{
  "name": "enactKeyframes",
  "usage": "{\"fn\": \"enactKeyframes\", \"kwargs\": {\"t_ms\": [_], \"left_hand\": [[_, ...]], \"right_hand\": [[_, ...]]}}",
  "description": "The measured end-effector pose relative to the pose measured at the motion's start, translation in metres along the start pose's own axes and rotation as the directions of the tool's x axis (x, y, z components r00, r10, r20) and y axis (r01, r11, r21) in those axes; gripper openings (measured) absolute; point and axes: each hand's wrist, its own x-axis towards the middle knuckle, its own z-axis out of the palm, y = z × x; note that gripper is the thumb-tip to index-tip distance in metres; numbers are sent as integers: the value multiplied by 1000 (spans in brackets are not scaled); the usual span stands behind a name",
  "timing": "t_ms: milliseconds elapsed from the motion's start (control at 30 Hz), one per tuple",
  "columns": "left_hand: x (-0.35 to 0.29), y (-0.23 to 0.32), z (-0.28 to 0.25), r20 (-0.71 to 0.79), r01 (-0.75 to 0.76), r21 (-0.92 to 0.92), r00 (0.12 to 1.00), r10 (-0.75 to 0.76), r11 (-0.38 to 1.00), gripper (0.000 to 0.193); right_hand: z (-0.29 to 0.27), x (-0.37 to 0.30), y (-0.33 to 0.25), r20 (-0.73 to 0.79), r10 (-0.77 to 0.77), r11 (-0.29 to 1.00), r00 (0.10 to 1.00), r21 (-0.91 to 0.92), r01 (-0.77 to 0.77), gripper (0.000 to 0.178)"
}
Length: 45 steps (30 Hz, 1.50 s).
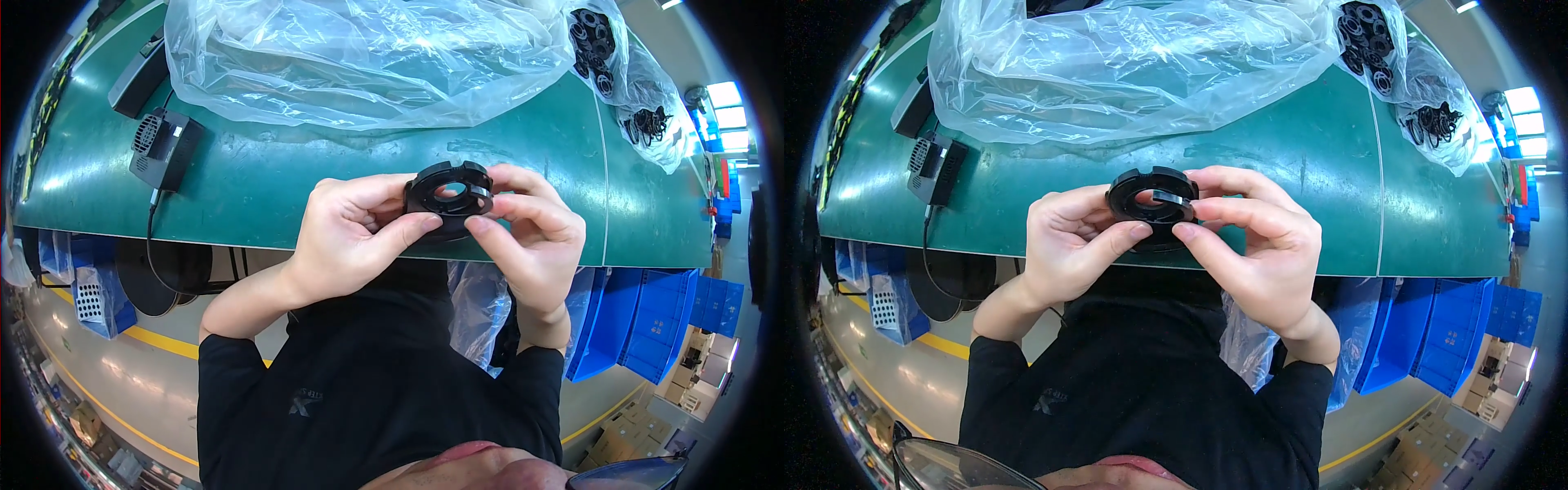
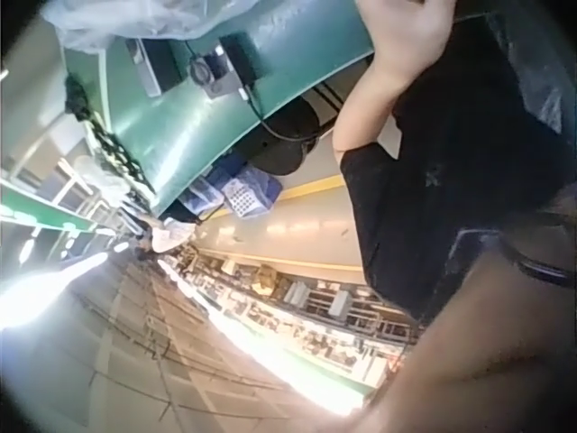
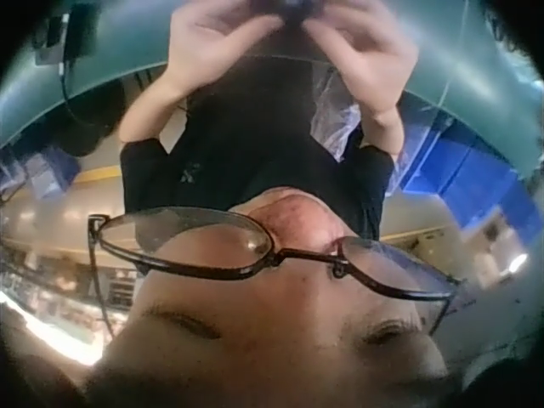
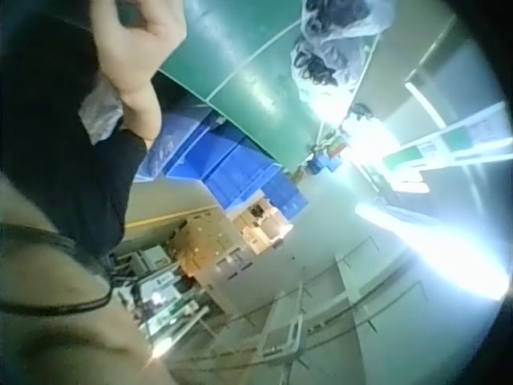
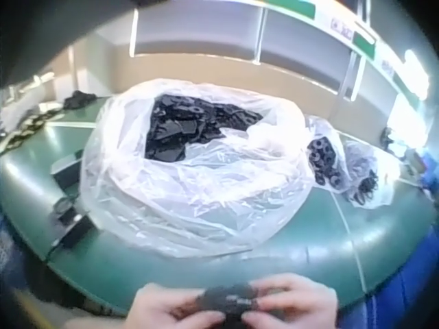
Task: The person assembles black plastic components by hand, fitting plastic rings and smaller black components into larger black plastic bases at a workbench.
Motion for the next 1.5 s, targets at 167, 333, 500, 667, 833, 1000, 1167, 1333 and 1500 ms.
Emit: {"fn": "enactKeyframes", "kwargs": {"t_ms": [167, 333, 500, 667, 833, 1000, 1167, 1333, 1500], "left_hand": [[-2, -2, -2, 13, -48, 121, 999, 47, 991, 26], [-2, -3, -3, 28, -89, 150, 996, 86, 985, 26], [-3, -1, -2, -6, -37, 94, 999, 38, 995, 26], [-4, -1, 1, -51, 6, 8, 999, -6, 1000, 25], [-3, -2, -1, -47, -19, 86, 999, 23, 996, 27], [-5, -1, -2, -53, -4, 57, 999, 7, 998, 27], [-1, 2, -6, 14, 89, -83, 996, -88, 993, 35], [1, 9, 3, 58, 98, -36, 994, -96, 995, 45], [0, 4, 0, -19, -29, -123, 999, 27, 992, 32]], "right_hand": [[0, 2, -7, 81, -97, 968, 992, -223, 113, 20], [3, 4, -11, 94, -186, 914, 978, -350, 207, 19], [10, -1, -7, 36, -186, 930, 982, -316, 188, 20], [9, -1, -3, 42, -142, 959, 989, -240, 148, 18], [24, -7, 2, -167, -49, 998, 985, -56, 40, 32], [18, 0, -2, -37, 123, 986, 992, 114, -118, 42], [11, 1, -7, 26, 246, 960, 969, 131, -248, 40], [4, 1, -1, -63, 148, 982, 987, 125, -139, 22], [4, 0, -8, 12, 156, 985, 988, 76, -157, 15]]}}
